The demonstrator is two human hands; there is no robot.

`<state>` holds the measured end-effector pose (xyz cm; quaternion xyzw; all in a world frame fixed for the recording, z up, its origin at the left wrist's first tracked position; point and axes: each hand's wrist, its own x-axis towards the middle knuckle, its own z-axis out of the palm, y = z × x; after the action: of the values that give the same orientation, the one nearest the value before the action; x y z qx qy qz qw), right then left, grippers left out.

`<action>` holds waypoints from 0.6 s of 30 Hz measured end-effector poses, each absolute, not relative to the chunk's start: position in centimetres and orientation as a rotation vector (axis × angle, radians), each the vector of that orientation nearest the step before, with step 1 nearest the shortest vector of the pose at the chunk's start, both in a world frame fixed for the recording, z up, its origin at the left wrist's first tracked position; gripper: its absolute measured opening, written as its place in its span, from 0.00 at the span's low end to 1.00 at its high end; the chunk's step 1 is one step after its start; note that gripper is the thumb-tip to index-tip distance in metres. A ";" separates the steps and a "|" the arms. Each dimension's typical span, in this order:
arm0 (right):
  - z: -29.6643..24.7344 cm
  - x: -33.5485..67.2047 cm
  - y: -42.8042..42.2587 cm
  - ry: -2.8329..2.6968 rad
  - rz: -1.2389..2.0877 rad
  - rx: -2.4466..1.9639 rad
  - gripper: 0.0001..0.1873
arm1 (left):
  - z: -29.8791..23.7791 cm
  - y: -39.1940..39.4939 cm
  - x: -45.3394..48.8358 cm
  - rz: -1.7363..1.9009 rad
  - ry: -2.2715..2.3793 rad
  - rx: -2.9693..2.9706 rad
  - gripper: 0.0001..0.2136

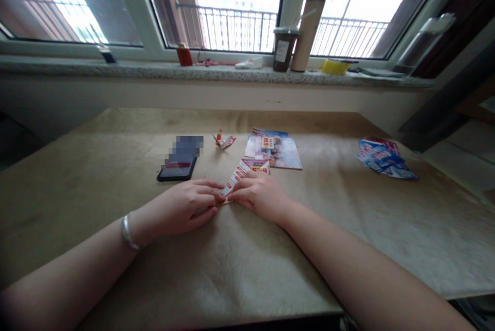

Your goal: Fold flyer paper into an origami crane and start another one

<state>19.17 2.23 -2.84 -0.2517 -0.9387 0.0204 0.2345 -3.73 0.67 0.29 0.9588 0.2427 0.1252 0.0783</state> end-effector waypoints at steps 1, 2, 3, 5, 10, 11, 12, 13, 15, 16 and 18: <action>-2.9 19.1 2.2 -2.578 0.066 -0.679 0.10 | 0.2 0.7 -3.7 0.386 0.746 2.851 0.09; -2.9 19.1 2.2 -2.578 0.077 -0.670 0.10 | 0.0 0.8 -3.6 0.411 0.767 2.831 0.09; -2.9 19.2 2.2 -2.577 0.090 -0.665 0.10 | -0.3 0.9 -3.6 0.425 0.767 2.809 0.09; -2.9 19.2 2.2 -2.573 0.112 -0.663 0.10 | -0.8 1.1 -3.4 0.435 0.784 2.775 0.08; -2.8 19.4 2.1 -2.572 0.121 -0.740 0.09 | -1.6 1.3 -2.9 0.456 0.781 2.777 0.08; -2.7 19.4 2.0 -2.572 0.123 -0.760 0.09 | -1.6 1.3 -2.8 0.453 0.784 2.764 0.08; -2.6 19.5 2.0 -2.572 0.125 -0.775 0.09 | -1.5 1.2 -2.8 0.450 0.783 2.752 0.08; -2.6 19.5 1.9 -2.569 0.125 -0.790 0.09 | -1.5 1.2 -2.7 0.448 0.778 2.744 0.08; -2.5 19.6 1.9 -2.562 0.130 -0.803 0.09 | -1.4 1.2 -2.7 0.447 0.765 2.732 0.07; -2.4 19.7 1.9 -2.559 0.139 -0.801 0.09 | -1.4 1.2 -2.7 0.452 0.764 2.728 0.07; -2.3 20.0 2.0 -2.556 0.177 -0.786 0.10 | -1.4 1.2 -2.6 0.458 0.766 2.722 0.07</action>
<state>20.03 2.03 -2.30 -0.2854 -0.9285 0.0644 0.2288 -2.64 1.25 -1.44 0.9411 0.2649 0.1585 0.1381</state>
